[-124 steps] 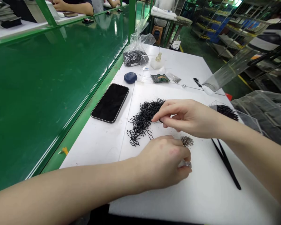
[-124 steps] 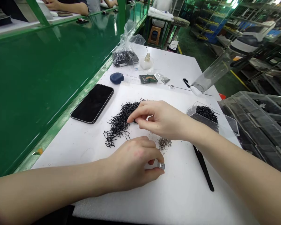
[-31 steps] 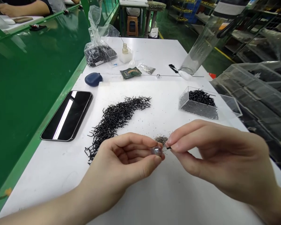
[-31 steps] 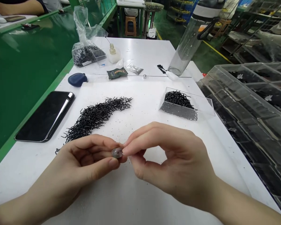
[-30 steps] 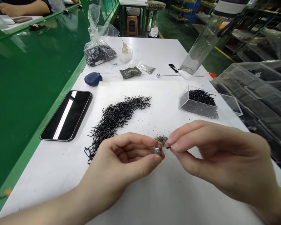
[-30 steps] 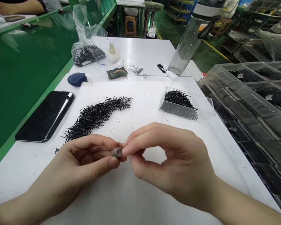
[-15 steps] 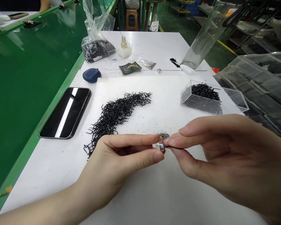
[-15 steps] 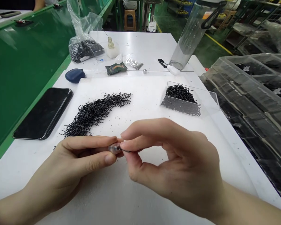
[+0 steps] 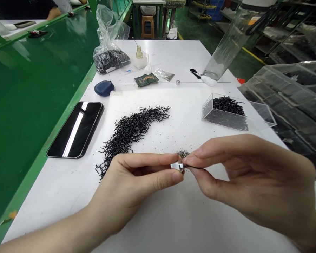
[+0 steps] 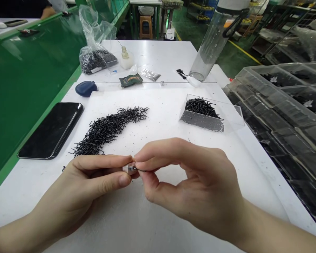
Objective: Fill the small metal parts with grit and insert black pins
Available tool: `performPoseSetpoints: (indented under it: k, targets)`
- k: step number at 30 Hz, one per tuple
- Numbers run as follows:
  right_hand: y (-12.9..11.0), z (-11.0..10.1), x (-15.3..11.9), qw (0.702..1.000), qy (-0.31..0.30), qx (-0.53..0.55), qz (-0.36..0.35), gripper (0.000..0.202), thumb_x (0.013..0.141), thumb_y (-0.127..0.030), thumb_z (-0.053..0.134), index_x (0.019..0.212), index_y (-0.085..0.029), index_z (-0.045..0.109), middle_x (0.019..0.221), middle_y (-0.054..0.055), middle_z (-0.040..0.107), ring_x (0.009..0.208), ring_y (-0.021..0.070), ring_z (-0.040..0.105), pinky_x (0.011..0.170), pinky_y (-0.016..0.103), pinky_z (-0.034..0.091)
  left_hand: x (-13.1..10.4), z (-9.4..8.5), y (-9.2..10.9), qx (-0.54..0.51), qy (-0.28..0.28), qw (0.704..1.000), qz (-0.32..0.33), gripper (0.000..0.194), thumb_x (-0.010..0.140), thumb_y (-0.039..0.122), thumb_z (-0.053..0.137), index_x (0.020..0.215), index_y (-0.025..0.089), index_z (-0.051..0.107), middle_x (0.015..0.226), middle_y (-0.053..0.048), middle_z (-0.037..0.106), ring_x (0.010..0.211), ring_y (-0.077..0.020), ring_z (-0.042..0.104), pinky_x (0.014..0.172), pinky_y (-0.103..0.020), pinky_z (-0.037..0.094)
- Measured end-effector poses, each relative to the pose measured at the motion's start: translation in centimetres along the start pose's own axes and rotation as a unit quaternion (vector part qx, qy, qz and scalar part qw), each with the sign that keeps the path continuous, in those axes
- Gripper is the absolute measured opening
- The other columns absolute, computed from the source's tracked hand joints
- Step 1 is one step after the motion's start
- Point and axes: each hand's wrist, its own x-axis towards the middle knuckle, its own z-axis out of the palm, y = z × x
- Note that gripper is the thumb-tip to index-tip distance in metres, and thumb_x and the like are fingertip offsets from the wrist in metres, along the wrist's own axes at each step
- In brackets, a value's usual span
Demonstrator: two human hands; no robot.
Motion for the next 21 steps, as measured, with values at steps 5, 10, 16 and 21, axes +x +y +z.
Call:
performPoseSetpoints:
  k: [5, 10, 16, 21]
  targets:
    - [-0.12, -0.17, -0.18, 0.999, 0.000, -0.040, -0.018, 0.037, 0.091, 0.000, 0.082, 0.111, -0.031, 0.079, 0.098, -0.010, 0.092, 0.084, 0.0085, 0.088, 0.090, 0.013, 0.072, -0.12, 0.11, 0.08, 0.009, -0.003, 1.000, 0.002, 0.028, 0.077, 0.044, 0.114, 0.099, 0.038, 0.098, 0.103, 0.000, 0.096, 0.098, -0.0174, 0.092, 0.087, -0.010, 0.068]
    - [-0.21, -0.42, -0.01, 1.000, -0.023, -0.016, -0.005, 0.033, 0.090, -0.001, 0.081, 0.103, -0.031, 0.076, 0.090, -0.010, 0.089, 0.080, 0.0096, 0.086, 0.083, 0.016, 0.072, -0.10, 0.19, 0.24, 0.033, 0.005, 0.999, 0.026, 0.022, 0.076, 0.040, 0.114, 0.091, 0.036, 0.098, 0.102, -0.001, 0.096, 0.094, -0.0164, 0.091, 0.083, -0.010, 0.067]
    - [-0.23, -0.53, 0.30, 0.999, -0.041, 0.034, 0.013, 0.033, 0.086, 0.001, 0.082, 0.096, -0.030, 0.075, 0.083, -0.010, 0.085, 0.074, 0.0107, 0.085, 0.077, 0.016, 0.072, -0.22, 0.36, 0.17, 0.033, 0.002, 0.998, 0.044, 0.021, 0.073, 0.036, 0.115, 0.084, 0.038, 0.097, 0.090, 0.002, 0.094, 0.084, -0.0132, 0.087, 0.078, -0.010, 0.067]
    - [0.01, -0.55, 0.53, 0.995, -0.057, 0.078, 0.018, 0.030, 0.084, 0.002, 0.081, 0.088, -0.027, 0.076, 0.082, -0.008, 0.087, 0.075, 0.0125, 0.087, 0.077, 0.016, 0.072, -0.25, 0.28, 0.01, 0.031, 0.003, 0.998, 0.050, 0.023, 0.072, 0.035, 0.116, 0.084, 0.040, 0.097, 0.089, 0.003, 0.094, 0.084, -0.0125, 0.087, 0.080, -0.010, 0.067]
